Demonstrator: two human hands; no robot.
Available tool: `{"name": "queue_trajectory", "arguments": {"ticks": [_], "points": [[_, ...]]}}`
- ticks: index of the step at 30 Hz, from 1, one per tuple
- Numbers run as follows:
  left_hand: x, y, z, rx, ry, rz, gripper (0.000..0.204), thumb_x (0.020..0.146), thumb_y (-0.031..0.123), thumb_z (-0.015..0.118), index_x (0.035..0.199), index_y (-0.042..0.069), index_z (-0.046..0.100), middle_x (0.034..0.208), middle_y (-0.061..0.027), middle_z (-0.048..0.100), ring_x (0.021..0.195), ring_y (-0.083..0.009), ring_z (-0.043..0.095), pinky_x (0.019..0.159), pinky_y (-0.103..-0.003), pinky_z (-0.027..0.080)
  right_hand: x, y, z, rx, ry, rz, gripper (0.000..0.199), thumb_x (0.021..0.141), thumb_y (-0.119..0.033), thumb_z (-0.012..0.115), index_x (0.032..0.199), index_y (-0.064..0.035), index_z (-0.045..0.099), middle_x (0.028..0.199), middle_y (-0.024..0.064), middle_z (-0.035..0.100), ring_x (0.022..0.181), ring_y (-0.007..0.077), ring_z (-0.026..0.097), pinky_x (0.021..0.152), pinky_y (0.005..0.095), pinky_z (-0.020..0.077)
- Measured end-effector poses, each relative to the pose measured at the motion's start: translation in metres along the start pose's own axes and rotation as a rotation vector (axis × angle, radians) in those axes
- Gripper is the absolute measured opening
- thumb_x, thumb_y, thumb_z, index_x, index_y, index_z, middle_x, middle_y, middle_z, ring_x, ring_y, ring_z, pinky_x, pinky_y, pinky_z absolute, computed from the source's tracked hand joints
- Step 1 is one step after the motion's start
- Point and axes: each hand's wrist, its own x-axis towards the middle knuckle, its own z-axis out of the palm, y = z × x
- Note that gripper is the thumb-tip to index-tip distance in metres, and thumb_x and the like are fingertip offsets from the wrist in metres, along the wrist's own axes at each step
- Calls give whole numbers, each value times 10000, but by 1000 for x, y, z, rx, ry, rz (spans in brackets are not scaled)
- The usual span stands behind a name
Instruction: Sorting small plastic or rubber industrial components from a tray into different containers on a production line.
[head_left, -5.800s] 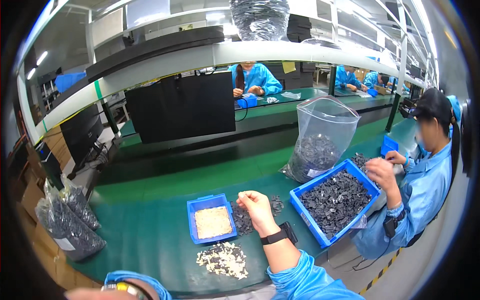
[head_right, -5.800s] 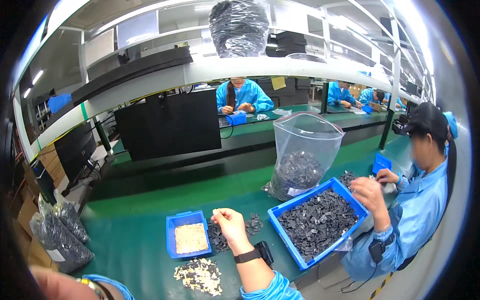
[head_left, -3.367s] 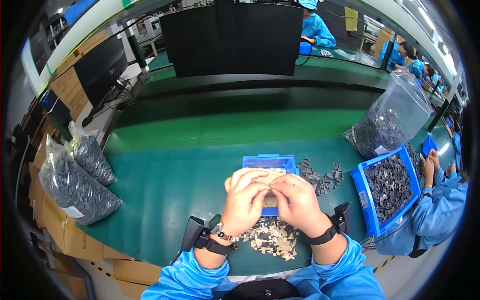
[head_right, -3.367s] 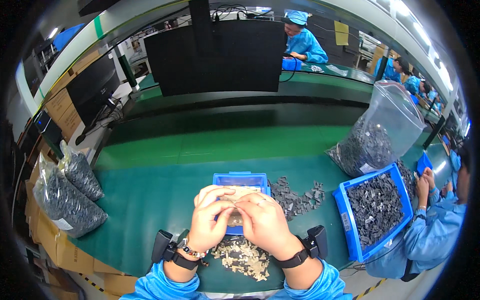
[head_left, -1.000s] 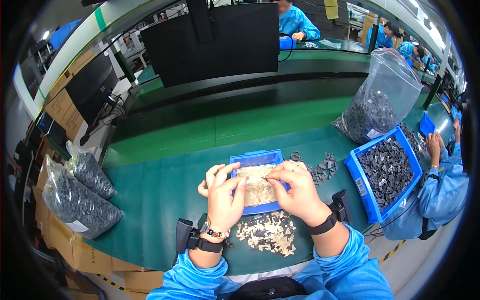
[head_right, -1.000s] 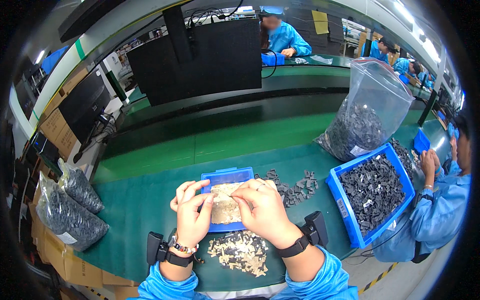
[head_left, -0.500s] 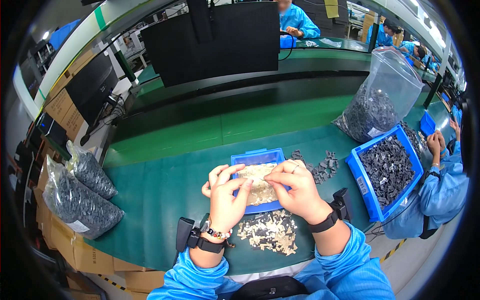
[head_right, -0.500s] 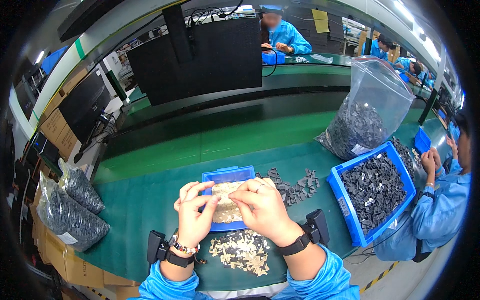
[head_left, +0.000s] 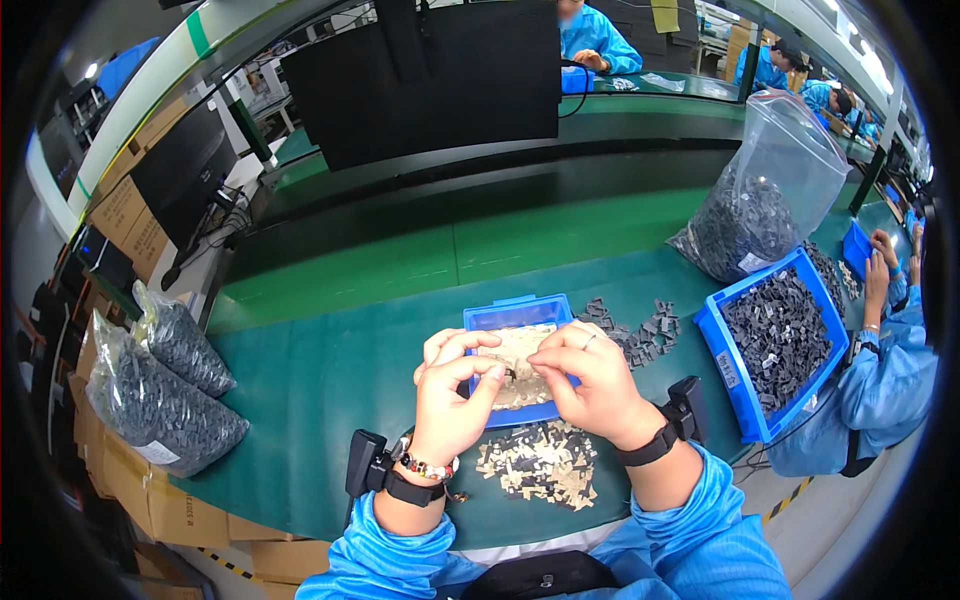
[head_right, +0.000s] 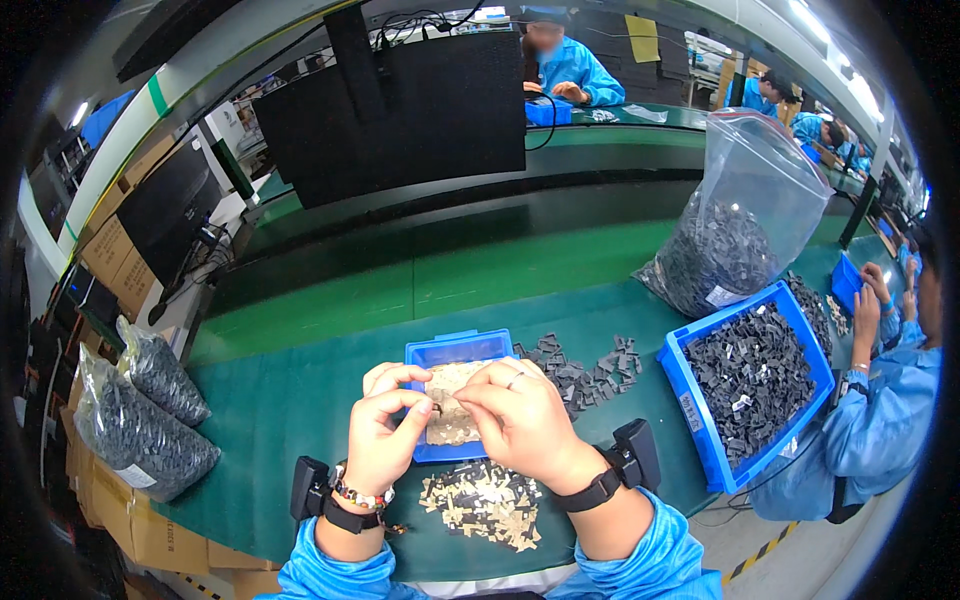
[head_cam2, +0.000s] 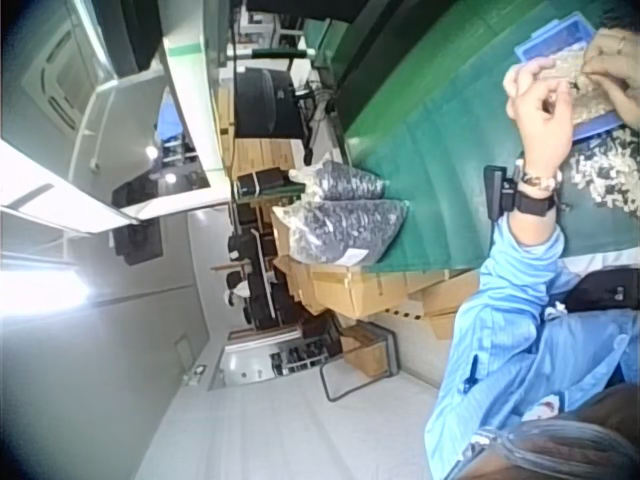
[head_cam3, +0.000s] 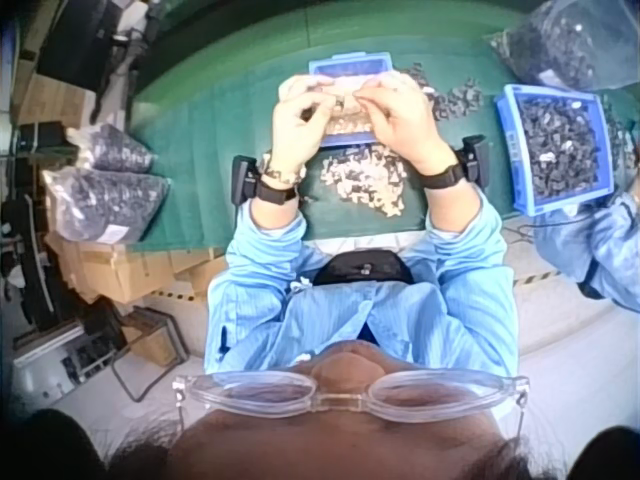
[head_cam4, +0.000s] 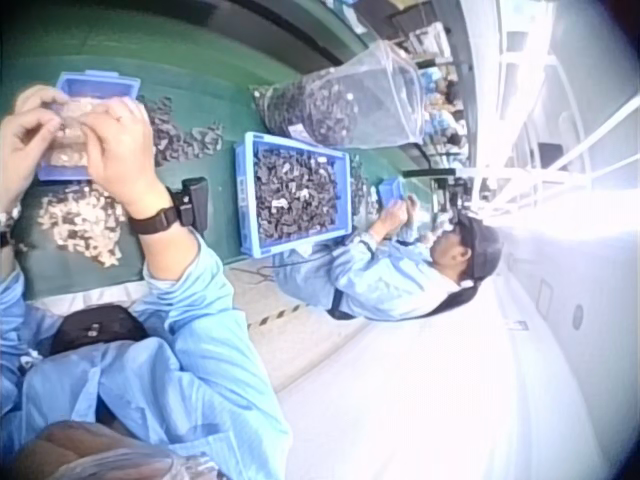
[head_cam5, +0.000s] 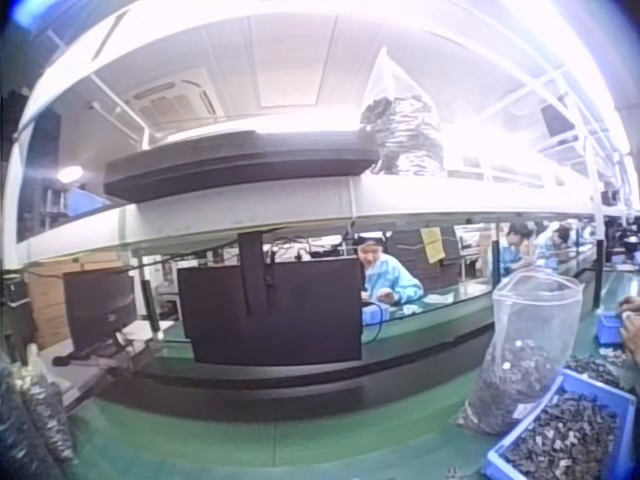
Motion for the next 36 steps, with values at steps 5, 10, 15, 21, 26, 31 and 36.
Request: {"name": "queue_trajectory", "arguments": {"ticks": [5, 10, 15, 21, 26, 31, 36], "points": [[-2, 9, 5, 192, 104, 52, 23, 751, 126, 730, 771, 136, 723, 1040, 12, 674, 1128, -266, 505, 975, -424, 304, -3, 0, -1, 132, -30, 108, 99, 734, -38, 692, 832, -39, 675, 805, 75, 650, 760, 258, 635, 719, 363, 477], [-3, 15, 7, 194, 90, 78, 61, 733, 130, 742, 792, 146, 747, 996, 22, 667, 1141, -265, 494, 969, -417, 285, -3, -3, 1, 160, -45, 107, 108, 732, -17, 712, 834, -21, 678, 793, 93, 664, 733, 243, 641, 706, 335, 484], [-4, 13, 6, 266, 86, 57, 94, 767, 163, 727, 851, 126, 747, 1017, 14, 678, 1150, -277, 484, 978, -421, 273, 1, -1, -3, 58, 19, 141, 65, 741, -17, 658, 787, -43, 620, 786, 104, 635, 768, 284, 622, 723, 366, 473], [-6, -1, 15, 287, 135, 11, 263, 769, -8, 601, 994, 88, 697, 1252, -89, 573, 1204, -323, 431, 1037, -451, 296, -3, 57, -36, -199, 232, 536, 126, 793, -14, 655, 909, 32, 651, 822, 151, 662, 748, 264, 638, 710, 337, 508], [-8, -3, 22, 189, 176, 8, 422, 675, -136, 418, 951, 61, 670, 1276, -136, 540, 1220, -335, 418, 1061, -434, 308, -14, 79, -25, -321, -25, 574, 252, 743, -29, 689, 994, -40, 675, 868, 97, 682, 851, 292, 655, 779, 418, 488], [-7, 0, 21, 194, 165, 23, 437, 658, -130, 390, 940, 51, 671, 1256, -145, 556, 1217, -323, 435, 1069, -419, 303, -16, 83, -16, -438, -29, 553, 251, 742, -33, 685, 992, -56, 679, 861, 93, 682, 870, 288, 650, 805, 432, 466], [-6, 6, 19, 210, 164, -8, 367, 687, -116, 454, 937, 44, 671, 1236, -139, 568, 1195, -318, 458, 1053, -417, 331, -14, 85, -18, -365, 103, 556, 242, 759, 2, 650, 999, -16, 669, 829, 98, 694, 801, 260, 660, 765, 382, 486]]}}
